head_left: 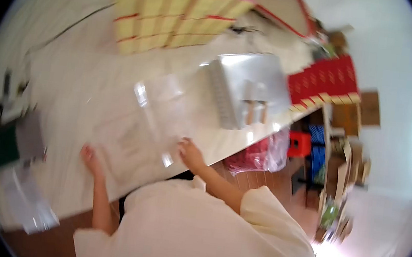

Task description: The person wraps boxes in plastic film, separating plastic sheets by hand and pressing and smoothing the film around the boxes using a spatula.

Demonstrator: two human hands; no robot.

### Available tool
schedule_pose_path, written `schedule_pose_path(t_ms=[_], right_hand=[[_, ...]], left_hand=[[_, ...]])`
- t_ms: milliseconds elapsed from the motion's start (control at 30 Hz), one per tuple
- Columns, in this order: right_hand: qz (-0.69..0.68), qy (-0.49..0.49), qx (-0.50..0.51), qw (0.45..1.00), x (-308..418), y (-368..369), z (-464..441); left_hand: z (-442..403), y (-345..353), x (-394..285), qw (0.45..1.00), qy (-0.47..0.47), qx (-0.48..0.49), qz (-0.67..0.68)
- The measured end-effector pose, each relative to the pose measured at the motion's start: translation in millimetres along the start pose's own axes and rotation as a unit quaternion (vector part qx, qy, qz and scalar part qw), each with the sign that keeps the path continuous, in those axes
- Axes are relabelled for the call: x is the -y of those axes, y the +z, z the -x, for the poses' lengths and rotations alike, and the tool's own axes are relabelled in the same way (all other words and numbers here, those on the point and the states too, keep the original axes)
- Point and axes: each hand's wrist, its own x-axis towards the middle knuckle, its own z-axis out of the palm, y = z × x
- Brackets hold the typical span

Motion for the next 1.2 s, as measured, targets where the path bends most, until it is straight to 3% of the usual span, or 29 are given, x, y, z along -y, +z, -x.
schedule_pose_path(t_ms=[67, 133, 233, 333, 433, 567, 633, 733, 933, 1067, 1133, 1200], right_hand=[[-0.026, 0.009, -0.055, 0.998, 6.6, -43.7, -6.9], [-0.059, -0.082, -0.154, 0.983, -1.1, -85.9, -16.4], [-0.006, -0.103, -0.319, 0.942, -55.4, -167.1, -23.8], [0.035, -0.003, -0.513, 0.857, -135.1, -266.3, -17.8], [0.085, 0.067, -0.629, 0.77, -244.3, -370.5, 7.8], [0.043, 0.211, -0.688, 0.693, -398.1, -487.2, 38.9], [-0.03, 0.264, -0.679, 0.684, -419.3, -536.5, 46.3], [0.007, 0.256, -0.672, 0.695, -469.5, -591.8, 31.7], [0.004, 0.248, -0.666, 0.704, -503.1, -658.1, -2.6], [-0.043, 0.228, -0.655, 0.719, -505.6, -659.1, -7.5], [-0.014, 0.18, -0.716, 0.674, -511.2, -653.4, -12.5], [-0.017, 0.154, -0.722, 0.674, -503.7, -644.7, -9.5]], left_hand=[[1.0, -6.8, -25.8, 0.999, 0.041, -0.001, -0.008], [7.0, 2.0, -55.8, 0.995, 0.095, 0.014, 0.022], [29.0, 35.9, -125.8, 0.992, 0.117, 0.051, 0.012], [47.3, 91.7, -163.9, 0.987, 0.148, 0.058, 0.037], [90.2, 167.7, -202.2, 0.98, 0.171, 0.061, 0.086], [166.6, 259.5, -255.3, 0.966, 0.187, 0.111, 0.142], [212.1, 298.9, -305.6, 0.955, 0.173, 0.162, 0.177], [252.4, 328.2, -344.1, 0.937, 0.206, 0.213, 0.186], [285.3, 328.5, -358.2, 0.936, 0.233, 0.225, 0.142], [293.1, 318.3, -364.3, 0.946, 0.207, 0.218, 0.118], [293.7, 323.6, -373.4, 0.935, 0.211, 0.262, 0.11], [301.5, 344.1, -389.1, 0.917, 0.206, 0.315, 0.129]])
